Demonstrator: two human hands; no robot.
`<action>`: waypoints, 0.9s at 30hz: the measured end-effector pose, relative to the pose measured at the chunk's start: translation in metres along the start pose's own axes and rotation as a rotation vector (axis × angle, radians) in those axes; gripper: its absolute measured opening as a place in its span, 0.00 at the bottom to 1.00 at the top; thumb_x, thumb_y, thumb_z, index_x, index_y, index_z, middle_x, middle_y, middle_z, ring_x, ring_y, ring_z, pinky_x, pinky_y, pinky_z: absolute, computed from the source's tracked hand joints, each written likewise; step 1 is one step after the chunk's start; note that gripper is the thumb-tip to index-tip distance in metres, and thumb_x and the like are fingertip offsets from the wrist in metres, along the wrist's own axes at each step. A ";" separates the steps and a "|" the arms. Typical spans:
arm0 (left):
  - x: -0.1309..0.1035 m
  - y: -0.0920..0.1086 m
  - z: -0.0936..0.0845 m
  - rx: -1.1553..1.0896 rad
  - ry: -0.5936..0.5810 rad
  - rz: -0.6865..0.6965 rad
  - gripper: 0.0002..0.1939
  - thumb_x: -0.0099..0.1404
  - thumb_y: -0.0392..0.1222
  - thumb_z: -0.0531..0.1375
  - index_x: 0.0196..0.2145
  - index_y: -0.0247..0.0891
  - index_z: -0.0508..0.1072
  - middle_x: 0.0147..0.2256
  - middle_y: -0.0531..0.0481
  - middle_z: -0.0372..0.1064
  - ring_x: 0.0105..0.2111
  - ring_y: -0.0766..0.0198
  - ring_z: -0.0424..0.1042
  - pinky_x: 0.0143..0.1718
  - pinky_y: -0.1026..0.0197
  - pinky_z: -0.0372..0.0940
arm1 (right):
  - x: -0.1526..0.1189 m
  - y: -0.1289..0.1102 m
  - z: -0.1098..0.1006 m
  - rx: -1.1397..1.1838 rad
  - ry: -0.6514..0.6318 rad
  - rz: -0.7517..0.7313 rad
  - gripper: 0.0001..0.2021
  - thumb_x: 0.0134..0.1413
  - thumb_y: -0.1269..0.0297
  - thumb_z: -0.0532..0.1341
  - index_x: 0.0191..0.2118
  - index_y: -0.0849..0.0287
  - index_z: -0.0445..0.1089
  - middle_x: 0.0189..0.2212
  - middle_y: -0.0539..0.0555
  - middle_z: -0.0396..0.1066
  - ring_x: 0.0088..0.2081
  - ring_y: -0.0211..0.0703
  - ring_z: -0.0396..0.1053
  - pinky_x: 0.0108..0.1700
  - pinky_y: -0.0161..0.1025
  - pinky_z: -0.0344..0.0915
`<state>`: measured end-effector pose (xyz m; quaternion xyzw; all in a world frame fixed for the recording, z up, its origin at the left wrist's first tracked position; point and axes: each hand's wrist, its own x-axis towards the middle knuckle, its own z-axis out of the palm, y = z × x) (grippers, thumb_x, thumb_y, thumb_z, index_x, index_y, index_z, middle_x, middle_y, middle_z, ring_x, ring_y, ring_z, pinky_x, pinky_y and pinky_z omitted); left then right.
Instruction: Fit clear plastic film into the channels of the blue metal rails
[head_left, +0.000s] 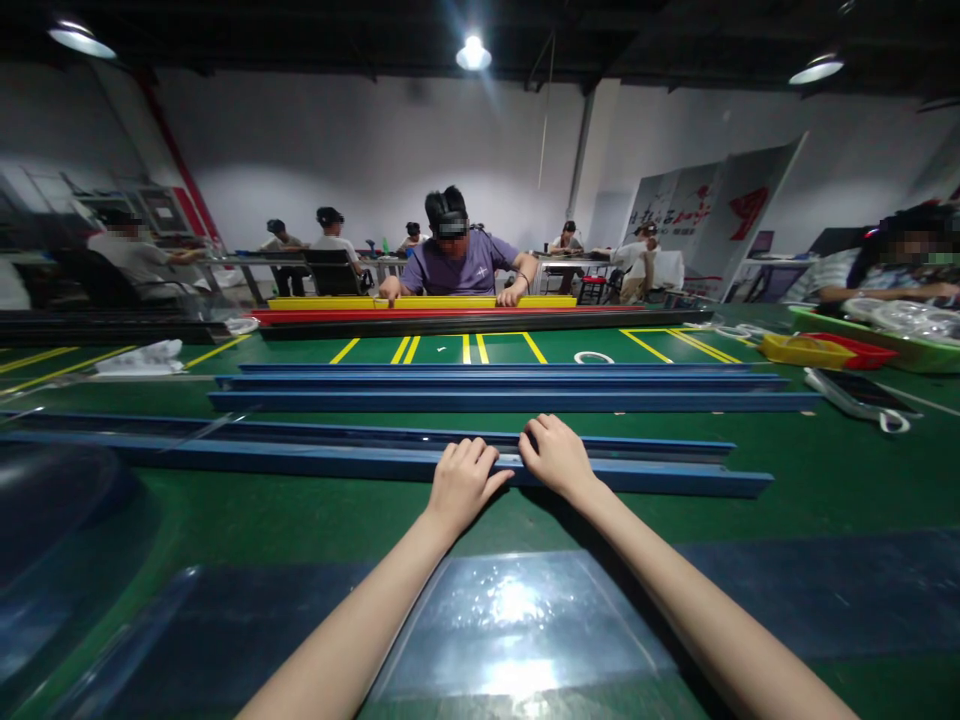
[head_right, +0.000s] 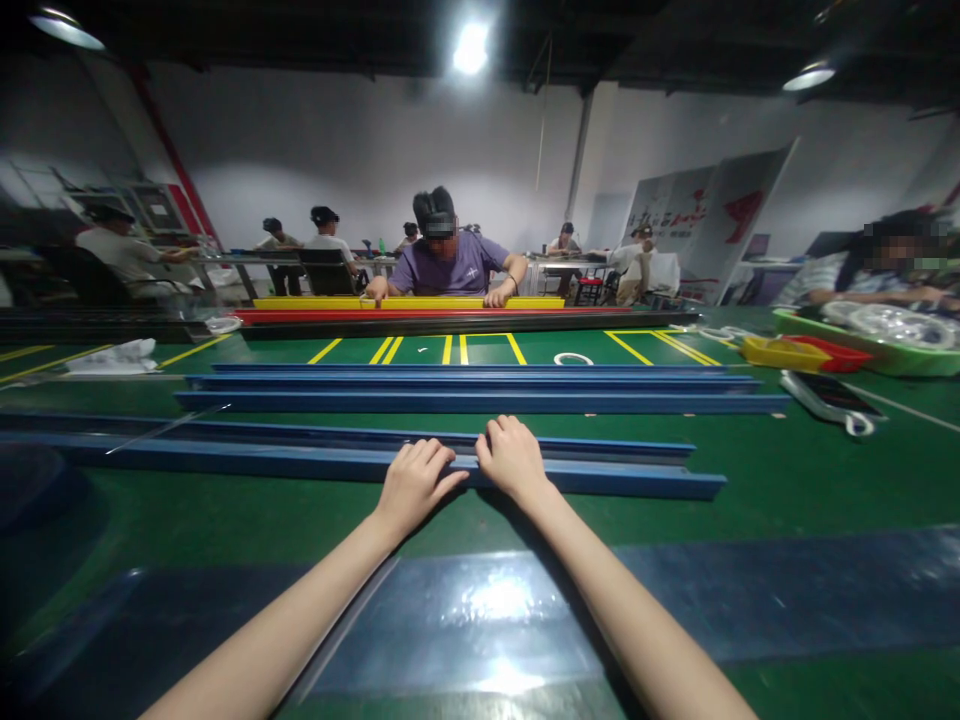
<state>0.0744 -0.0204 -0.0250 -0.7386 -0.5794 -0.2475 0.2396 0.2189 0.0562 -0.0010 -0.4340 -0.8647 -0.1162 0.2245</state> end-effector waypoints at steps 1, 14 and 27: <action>0.000 0.000 0.000 -0.001 0.003 0.001 0.14 0.61 0.51 0.52 0.30 0.37 0.67 0.29 0.49 0.65 0.31 0.62 0.63 0.32 0.60 0.53 | 0.000 0.001 0.000 0.002 -0.023 0.007 0.12 0.55 0.65 0.48 0.28 0.59 0.66 0.29 0.54 0.68 0.34 0.41 0.64 0.35 0.35 0.53; 0.002 0.001 -0.003 0.093 0.024 0.038 0.17 0.64 0.50 0.47 0.32 0.36 0.68 0.29 0.48 0.67 0.32 0.61 0.64 0.35 0.58 0.53 | -0.004 0.025 -0.012 -0.037 -0.133 -0.063 0.12 0.56 0.67 0.46 0.30 0.62 0.65 0.29 0.57 0.67 0.34 0.41 0.64 0.36 0.34 0.55; 0.003 0.002 -0.003 0.152 0.011 0.012 0.19 0.64 0.52 0.47 0.29 0.36 0.68 0.28 0.47 0.67 0.31 0.60 0.64 0.34 0.58 0.52 | -0.026 0.097 -0.020 -0.002 -0.144 -0.014 0.10 0.53 0.68 0.47 0.28 0.60 0.62 0.28 0.55 0.66 0.31 0.40 0.63 0.36 0.34 0.55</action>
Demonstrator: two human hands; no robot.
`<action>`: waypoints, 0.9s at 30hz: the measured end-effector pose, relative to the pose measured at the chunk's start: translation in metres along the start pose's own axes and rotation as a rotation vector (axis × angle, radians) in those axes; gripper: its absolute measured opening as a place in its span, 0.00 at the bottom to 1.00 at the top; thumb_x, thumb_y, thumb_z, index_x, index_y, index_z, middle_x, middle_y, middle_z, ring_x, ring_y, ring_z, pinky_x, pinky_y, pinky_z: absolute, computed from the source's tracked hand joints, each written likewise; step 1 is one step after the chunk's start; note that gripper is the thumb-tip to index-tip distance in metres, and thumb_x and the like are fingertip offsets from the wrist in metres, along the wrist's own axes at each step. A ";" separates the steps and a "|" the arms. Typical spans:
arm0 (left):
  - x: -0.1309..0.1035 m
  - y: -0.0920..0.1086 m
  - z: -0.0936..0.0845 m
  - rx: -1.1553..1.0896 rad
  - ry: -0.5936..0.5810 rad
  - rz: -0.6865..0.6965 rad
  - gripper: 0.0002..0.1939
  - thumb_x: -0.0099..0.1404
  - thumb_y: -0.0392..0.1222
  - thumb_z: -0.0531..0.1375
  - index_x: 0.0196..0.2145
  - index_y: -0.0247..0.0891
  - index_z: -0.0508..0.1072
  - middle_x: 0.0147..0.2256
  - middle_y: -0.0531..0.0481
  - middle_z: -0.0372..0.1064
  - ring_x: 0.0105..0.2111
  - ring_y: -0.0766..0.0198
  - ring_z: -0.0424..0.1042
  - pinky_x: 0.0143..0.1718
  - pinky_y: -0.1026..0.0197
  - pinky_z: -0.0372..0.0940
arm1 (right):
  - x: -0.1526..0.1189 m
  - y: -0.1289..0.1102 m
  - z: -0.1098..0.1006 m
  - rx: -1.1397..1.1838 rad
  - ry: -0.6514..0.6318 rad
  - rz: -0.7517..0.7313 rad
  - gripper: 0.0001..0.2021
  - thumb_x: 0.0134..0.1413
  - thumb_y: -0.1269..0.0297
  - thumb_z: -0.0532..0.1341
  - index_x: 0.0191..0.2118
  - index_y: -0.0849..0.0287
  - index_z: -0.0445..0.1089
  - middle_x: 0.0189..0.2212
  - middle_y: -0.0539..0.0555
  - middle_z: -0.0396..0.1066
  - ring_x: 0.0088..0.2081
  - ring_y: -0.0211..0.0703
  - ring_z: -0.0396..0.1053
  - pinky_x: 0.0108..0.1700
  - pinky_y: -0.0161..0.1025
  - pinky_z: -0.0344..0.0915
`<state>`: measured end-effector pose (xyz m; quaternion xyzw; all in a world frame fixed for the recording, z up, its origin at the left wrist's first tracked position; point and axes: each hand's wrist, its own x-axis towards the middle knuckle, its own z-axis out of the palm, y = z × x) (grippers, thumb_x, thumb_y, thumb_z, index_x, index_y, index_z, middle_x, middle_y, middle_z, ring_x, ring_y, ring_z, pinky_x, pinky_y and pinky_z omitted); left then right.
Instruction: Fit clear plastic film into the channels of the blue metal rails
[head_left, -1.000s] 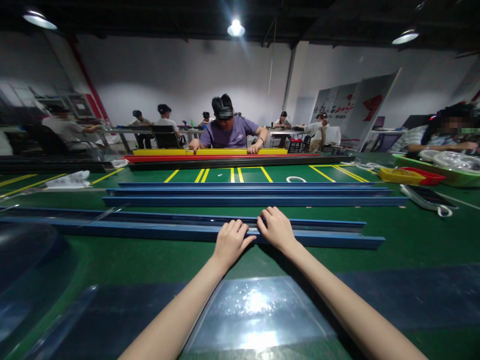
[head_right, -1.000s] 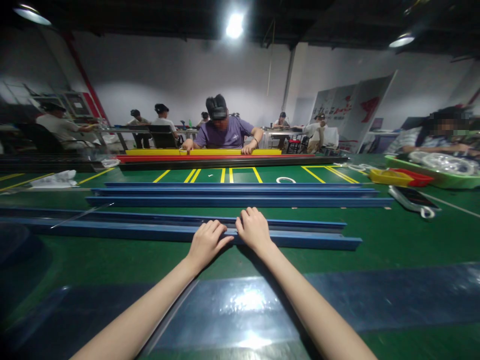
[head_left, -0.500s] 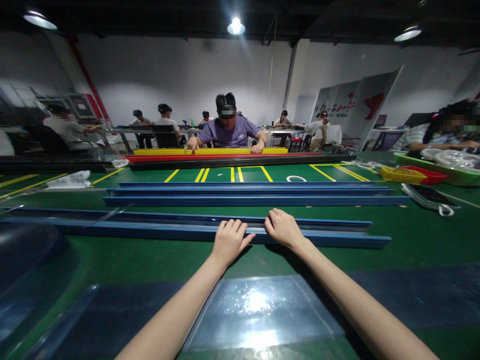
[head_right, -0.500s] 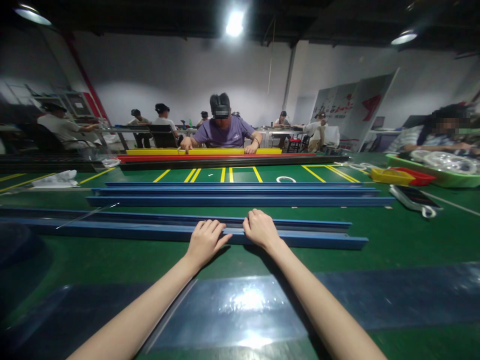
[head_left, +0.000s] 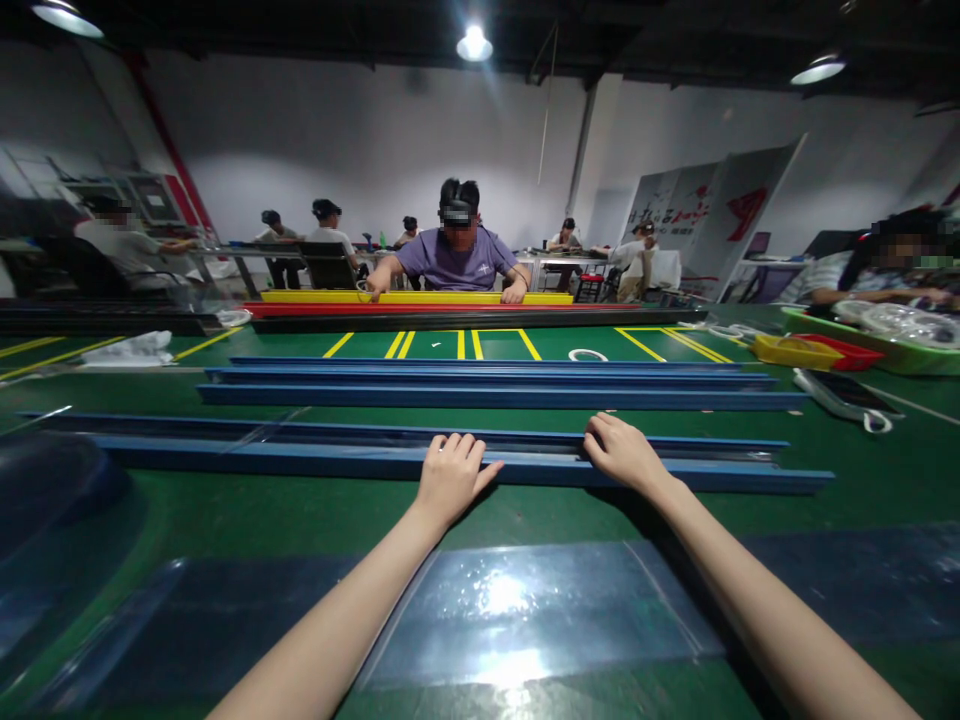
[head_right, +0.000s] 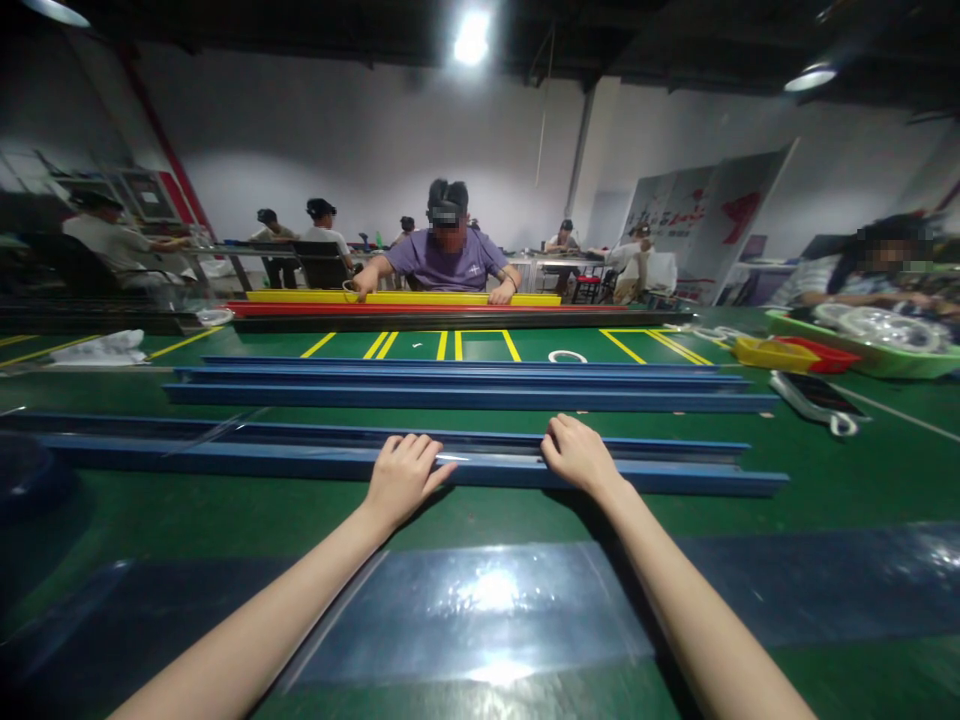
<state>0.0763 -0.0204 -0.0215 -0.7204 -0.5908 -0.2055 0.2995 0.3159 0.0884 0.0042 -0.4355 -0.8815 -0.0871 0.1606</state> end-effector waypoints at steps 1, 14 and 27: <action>0.000 0.000 0.000 -0.007 -0.006 0.013 0.18 0.64 0.52 0.47 0.29 0.36 0.68 0.28 0.47 0.67 0.31 0.60 0.64 0.33 0.58 0.52 | 0.000 0.002 0.000 0.006 -0.001 0.010 0.09 0.52 0.67 0.47 0.28 0.59 0.62 0.28 0.54 0.65 0.31 0.40 0.63 0.35 0.34 0.55; -0.001 0.001 0.004 -0.043 -0.026 0.030 0.18 0.63 0.53 0.48 0.27 0.37 0.67 0.26 0.48 0.66 0.29 0.61 0.63 0.30 0.59 0.51 | 0.024 -0.013 -0.001 0.338 0.008 0.149 0.15 0.55 0.57 0.46 0.25 0.58 0.63 0.24 0.52 0.68 0.27 0.40 0.64 0.30 0.34 0.55; -0.003 0.000 0.006 -0.066 -0.036 -0.014 0.19 0.63 0.54 0.48 0.25 0.37 0.67 0.25 0.49 0.66 0.28 0.63 0.64 0.28 0.61 0.53 | 0.023 -0.019 0.007 0.509 -0.090 -0.008 0.09 0.48 0.59 0.55 0.29 0.59 0.67 0.28 0.52 0.70 0.31 0.39 0.65 0.33 0.33 0.58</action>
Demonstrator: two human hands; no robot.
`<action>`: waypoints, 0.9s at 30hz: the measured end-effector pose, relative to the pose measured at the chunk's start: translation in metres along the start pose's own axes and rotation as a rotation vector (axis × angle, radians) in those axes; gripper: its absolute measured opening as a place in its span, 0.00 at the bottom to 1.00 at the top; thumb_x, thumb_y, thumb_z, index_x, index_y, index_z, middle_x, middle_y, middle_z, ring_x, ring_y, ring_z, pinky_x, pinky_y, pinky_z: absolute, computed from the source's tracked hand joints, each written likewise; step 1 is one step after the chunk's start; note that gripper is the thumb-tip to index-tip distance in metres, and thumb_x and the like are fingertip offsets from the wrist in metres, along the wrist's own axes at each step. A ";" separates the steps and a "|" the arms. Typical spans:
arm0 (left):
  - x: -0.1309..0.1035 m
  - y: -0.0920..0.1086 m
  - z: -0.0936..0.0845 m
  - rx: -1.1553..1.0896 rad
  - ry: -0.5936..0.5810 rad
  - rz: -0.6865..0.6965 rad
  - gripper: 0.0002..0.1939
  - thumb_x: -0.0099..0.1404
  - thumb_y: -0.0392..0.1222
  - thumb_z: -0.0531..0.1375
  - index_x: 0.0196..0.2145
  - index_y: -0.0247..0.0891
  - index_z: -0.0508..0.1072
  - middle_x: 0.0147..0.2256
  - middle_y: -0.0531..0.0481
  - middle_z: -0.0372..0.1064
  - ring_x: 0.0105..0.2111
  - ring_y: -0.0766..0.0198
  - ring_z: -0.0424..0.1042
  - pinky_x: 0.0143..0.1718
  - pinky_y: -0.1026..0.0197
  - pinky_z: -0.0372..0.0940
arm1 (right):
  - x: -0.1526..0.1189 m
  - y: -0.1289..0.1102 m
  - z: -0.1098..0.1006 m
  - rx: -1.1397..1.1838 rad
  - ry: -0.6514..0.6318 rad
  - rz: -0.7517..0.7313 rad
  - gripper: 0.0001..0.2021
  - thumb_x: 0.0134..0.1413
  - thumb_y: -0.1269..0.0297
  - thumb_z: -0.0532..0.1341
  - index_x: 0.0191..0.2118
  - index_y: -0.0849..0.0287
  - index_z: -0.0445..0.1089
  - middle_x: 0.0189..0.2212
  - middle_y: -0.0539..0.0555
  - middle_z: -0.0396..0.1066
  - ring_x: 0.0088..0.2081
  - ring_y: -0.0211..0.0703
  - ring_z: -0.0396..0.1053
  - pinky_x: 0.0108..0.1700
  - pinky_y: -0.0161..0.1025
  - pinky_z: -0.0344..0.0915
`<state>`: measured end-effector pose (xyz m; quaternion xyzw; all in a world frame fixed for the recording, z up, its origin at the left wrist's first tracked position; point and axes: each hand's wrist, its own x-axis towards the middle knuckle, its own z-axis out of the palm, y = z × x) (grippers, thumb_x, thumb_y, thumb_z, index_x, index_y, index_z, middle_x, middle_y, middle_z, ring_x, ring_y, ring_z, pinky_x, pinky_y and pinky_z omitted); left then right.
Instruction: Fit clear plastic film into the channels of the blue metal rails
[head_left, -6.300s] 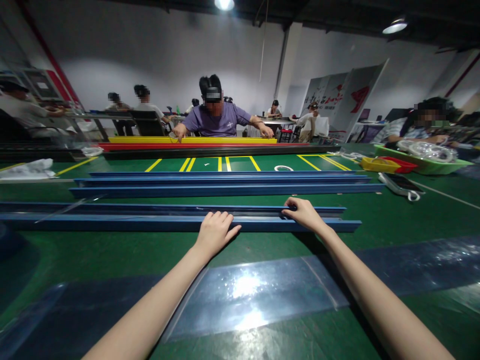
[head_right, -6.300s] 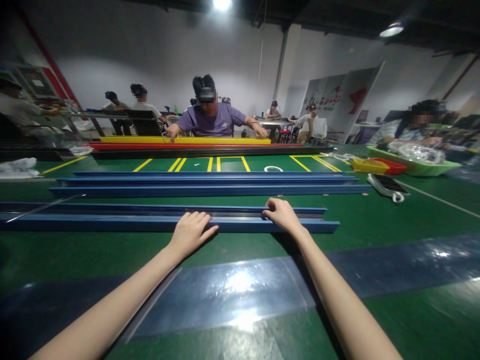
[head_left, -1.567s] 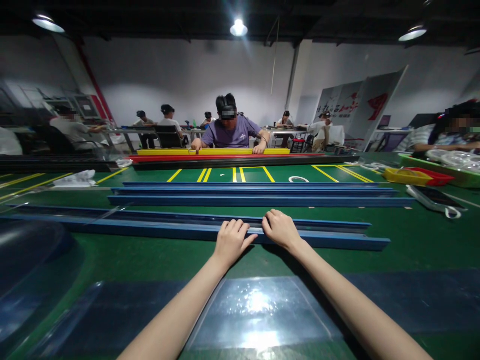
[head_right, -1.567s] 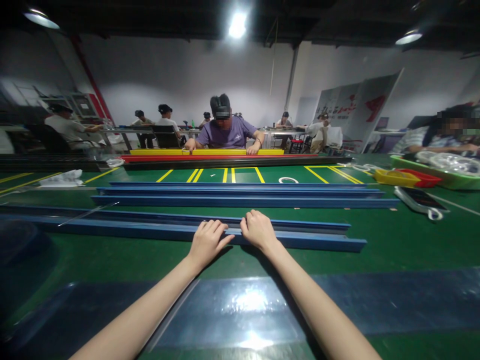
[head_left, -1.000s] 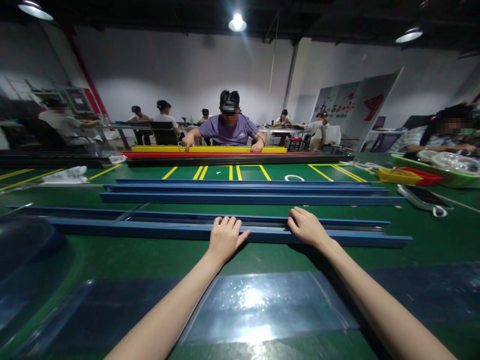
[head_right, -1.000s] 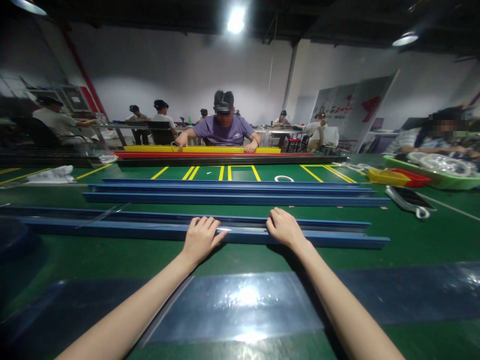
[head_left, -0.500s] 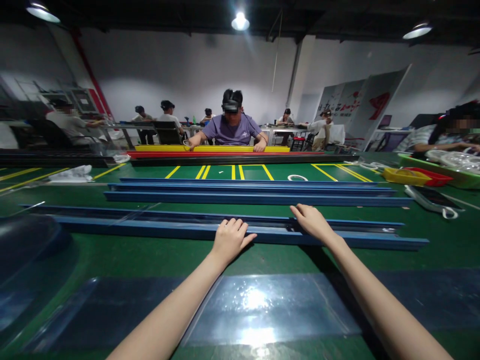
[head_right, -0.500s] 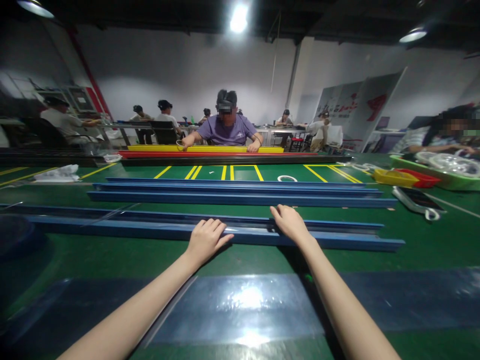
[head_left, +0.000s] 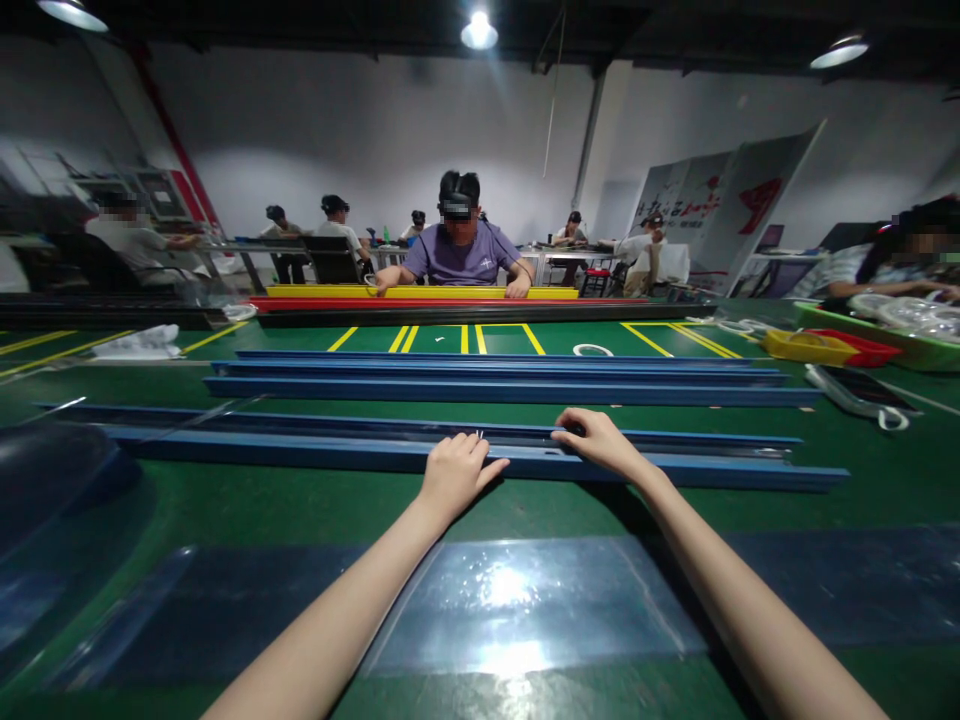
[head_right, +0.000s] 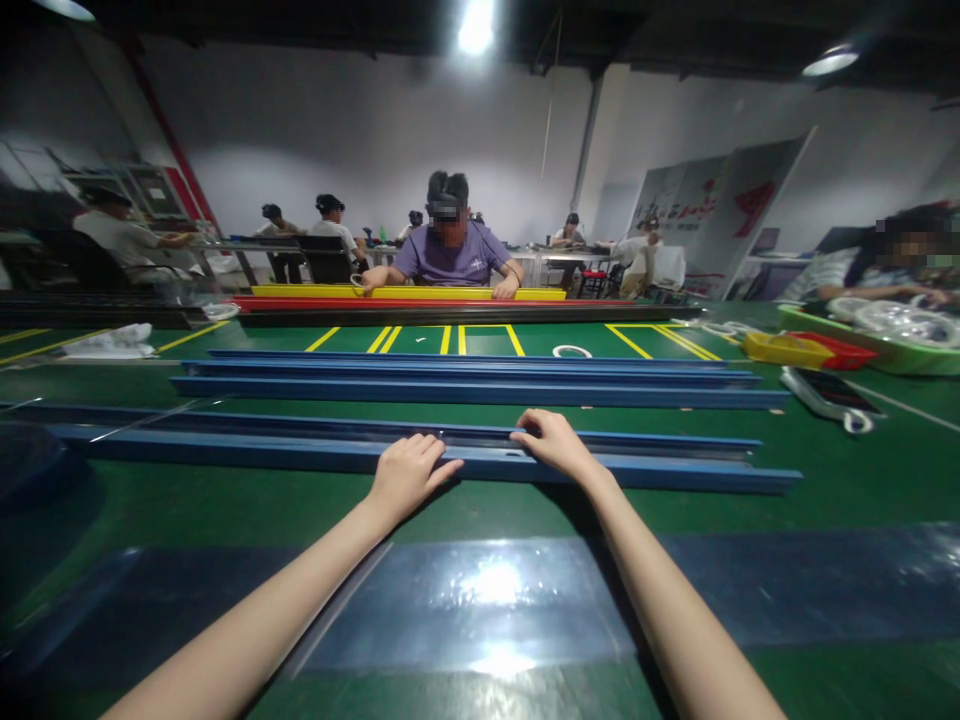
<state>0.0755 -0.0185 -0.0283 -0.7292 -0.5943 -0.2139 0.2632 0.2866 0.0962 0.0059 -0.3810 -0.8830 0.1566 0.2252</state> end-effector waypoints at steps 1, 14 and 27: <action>0.000 0.000 0.000 -0.002 0.002 0.000 0.19 0.63 0.54 0.48 0.25 0.37 0.67 0.25 0.49 0.67 0.28 0.63 0.64 0.28 0.62 0.53 | 0.000 -0.001 0.000 0.003 -0.001 0.016 0.09 0.46 0.60 0.57 0.28 0.59 0.67 0.27 0.51 0.70 0.30 0.39 0.65 0.32 0.33 0.58; 0.001 -0.001 0.001 -0.015 -0.027 -0.056 0.22 0.61 0.56 0.49 0.21 0.37 0.67 0.20 0.50 0.67 0.24 0.64 0.65 0.25 0.62 0.52 | 0.008 0.001 0.008 -0.065 0.032 0.125 0.07 0.39 0.63 0.62 0.23 0.59 0.64 0.21 0.48 0.66 0.26 0.37 0.63 0.27 0.31 0.54; 0.014 -0.009 -0.018 -0.198 -0.366 -0.144 0.23 0.58 0.60 0.51 0.24 0.39 0.72 0.30 0.51 0.70 0.34 0.62 0.68 0.27 0.66 0.54 | 0.008 0.002 0.009 -0.110 0.045 0.077 0.07 0.40 0.63 0.60 0.22 0.59 0.62 0.22 0.49 0.65 0.26 0.37 0.61 0.26 0.31 0.52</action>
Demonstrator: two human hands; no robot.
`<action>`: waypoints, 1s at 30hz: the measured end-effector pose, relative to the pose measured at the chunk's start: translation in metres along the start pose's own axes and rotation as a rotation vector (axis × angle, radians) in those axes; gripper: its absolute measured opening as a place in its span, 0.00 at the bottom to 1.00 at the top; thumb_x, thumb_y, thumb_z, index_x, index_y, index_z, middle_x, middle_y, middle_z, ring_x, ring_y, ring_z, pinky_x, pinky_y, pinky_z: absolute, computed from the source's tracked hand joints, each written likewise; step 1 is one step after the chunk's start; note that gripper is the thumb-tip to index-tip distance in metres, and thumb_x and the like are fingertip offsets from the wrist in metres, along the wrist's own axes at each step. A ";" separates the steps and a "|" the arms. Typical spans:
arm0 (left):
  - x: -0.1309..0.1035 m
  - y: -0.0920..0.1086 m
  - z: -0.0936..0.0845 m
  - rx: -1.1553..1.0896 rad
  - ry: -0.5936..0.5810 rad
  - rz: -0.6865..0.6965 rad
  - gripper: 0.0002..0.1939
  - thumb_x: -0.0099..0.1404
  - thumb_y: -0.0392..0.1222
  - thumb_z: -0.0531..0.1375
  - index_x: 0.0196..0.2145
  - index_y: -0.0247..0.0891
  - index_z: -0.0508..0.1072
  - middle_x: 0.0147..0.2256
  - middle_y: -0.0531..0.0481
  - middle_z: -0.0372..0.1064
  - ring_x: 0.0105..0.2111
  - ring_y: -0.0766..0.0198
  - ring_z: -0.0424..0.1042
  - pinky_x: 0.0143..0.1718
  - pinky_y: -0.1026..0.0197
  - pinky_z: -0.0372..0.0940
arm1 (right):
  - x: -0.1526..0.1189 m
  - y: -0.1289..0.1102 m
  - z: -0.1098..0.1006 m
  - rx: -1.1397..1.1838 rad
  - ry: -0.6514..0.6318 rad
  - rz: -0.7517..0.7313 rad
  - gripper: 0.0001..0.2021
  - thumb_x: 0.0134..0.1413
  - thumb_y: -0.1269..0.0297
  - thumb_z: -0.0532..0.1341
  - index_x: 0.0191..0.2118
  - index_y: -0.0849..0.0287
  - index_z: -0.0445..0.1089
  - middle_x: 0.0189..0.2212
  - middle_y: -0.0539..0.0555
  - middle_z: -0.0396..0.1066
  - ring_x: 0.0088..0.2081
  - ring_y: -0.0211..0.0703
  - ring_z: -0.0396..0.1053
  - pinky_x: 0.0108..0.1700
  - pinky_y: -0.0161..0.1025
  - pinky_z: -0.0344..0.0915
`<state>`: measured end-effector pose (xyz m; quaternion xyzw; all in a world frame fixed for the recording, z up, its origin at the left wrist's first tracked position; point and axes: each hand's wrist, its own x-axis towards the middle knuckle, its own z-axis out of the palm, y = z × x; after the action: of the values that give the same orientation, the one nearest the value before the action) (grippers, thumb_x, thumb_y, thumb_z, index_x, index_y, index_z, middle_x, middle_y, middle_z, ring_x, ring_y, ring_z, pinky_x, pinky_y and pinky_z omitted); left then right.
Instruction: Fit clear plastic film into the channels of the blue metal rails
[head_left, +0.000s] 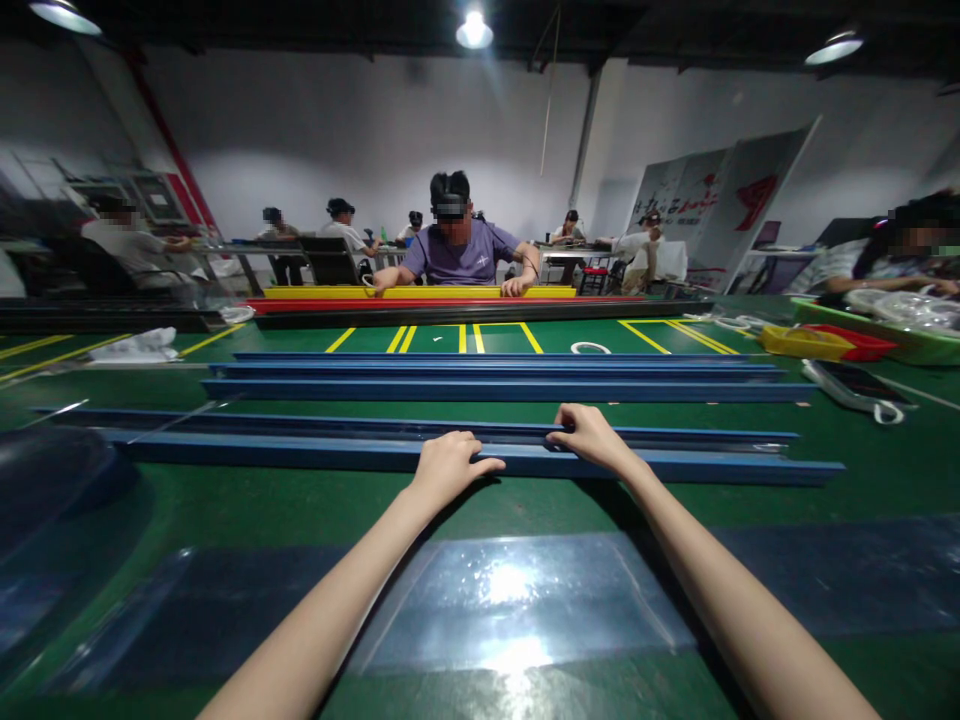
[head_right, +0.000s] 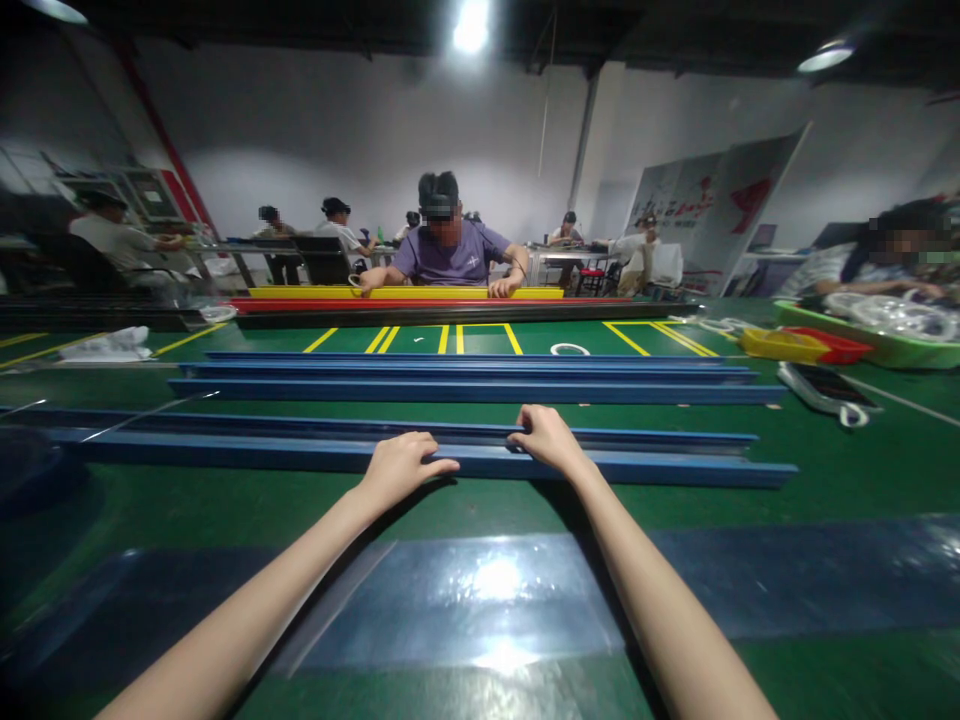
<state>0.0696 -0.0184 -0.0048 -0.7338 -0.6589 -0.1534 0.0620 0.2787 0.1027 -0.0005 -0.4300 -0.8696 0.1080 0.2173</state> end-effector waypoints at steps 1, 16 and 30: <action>0.001 -0.002 -0.003 -0.020 -0.034 0.003 0.22 0.57 0.60 0.52 0.24 0.39 0.72 0.31 0.51 0.70 0.34 0.61 0.68 0.27 0.65 0.55 | 0.000 0.000 0.000 0.003 -0.001 -0.001 0.07 0.40 0.63 0.60 0.22 0.59 0.62 0.22 0.49 0.65 0.26 0.37 0.61 0.26 0.31 0.52; 0.007 -0.026 -0.030 -0.252 -0.169 -0.098 0.13 0.50 0.54 0.60 0.25 0.41 0.70 0.29 0.55 0.70 0.31 0.63 0.67 0.26 0.66 0.53 | -0.004 0.000 -0.006 0.003 -0.067 -0.082 0.09 0.48 0.60 0.54 0.27 0.60 0.65 0.25 0.51 0.68 0.29 0.38 0.64 0.30 0.32 0.55; 0.007 -0.023 -0.031 -0.200 -0.163 -0.089 0.15 0.52 0.56 0.58 0.22 0.40 0.68 0.27 0.54 0.69 0.29 0.63 0.66 0.25 0.65 0.51 | -0.007 -0.041 -0.013 -0.200 -0.116 -0.218 0.13 0.58 0.64 0.47 0.36 0.62 0.66 0.35 0.58 0.68 0.39 0.42 0.64 0.41 0.34 0.57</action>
<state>0.0434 -0.0182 0.0236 -0.7164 -0.6752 -0.1605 -0.0721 0.2600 0.0718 0.0248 -0.3457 -0.9286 0.0214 0.1334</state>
